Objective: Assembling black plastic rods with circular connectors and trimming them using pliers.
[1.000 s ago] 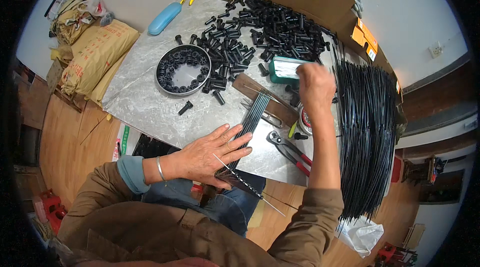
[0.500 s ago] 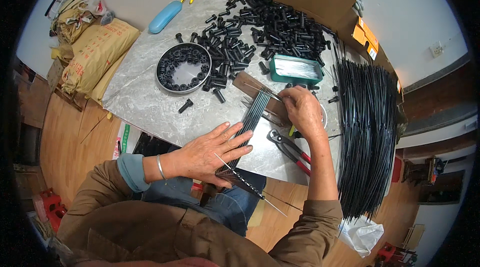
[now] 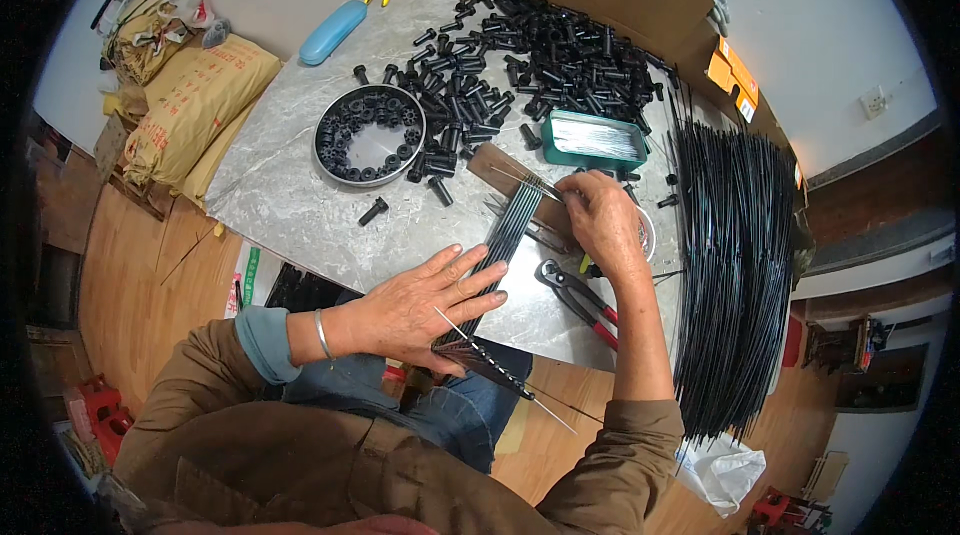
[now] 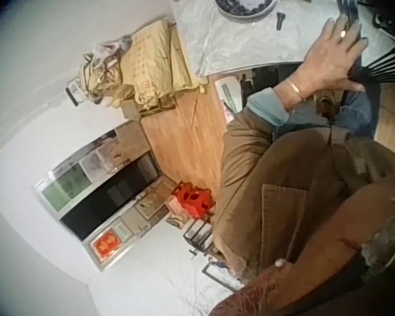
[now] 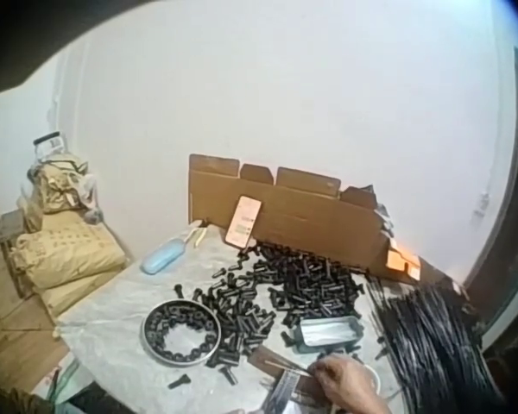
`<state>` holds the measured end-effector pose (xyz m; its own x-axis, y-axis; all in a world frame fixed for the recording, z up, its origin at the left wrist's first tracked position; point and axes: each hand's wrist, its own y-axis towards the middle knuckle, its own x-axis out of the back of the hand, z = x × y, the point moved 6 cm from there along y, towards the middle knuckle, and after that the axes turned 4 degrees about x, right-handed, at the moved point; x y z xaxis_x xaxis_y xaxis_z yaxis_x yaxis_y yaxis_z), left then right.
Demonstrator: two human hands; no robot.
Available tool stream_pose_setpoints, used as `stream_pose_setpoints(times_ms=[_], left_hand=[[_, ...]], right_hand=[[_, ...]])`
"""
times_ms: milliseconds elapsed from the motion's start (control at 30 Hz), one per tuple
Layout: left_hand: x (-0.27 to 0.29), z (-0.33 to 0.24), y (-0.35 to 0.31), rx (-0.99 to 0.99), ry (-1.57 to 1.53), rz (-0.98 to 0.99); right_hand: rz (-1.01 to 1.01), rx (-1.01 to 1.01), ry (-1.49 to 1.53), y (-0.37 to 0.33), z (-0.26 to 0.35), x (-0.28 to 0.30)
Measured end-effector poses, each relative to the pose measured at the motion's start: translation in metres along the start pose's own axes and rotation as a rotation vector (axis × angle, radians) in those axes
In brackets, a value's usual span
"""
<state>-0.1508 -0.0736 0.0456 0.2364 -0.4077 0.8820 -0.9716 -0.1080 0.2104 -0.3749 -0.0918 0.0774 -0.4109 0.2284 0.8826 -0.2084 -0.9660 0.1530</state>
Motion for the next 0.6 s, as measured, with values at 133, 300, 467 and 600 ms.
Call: stream_pose_setpoints(times_ms=[133,300,467,600], left_hand=[[-0.0002,0.0,0.0006,-0.001,-0.006,0.001],[-0.0002,0.0003,-0.0002,-0.001,-0.006,0.005],[-0.0003,0.0012,-0.001,0.0,-0.012,0.003],[-0.001,0.0008,-0.0003,-0.003,-0.001,0.019]], right_hand=[[-0.056,0.058,-0.096,0.0031,0.0014,-0.0025],[-0.02,0.06,-0.122,0.0039,0.0042,-0.0046],[-0.034,-0.001,0.007,0.0025,0.0012,-0.0033],[-0.022,0.0,0.01,0.0051,-0.0019,-0.0031]])
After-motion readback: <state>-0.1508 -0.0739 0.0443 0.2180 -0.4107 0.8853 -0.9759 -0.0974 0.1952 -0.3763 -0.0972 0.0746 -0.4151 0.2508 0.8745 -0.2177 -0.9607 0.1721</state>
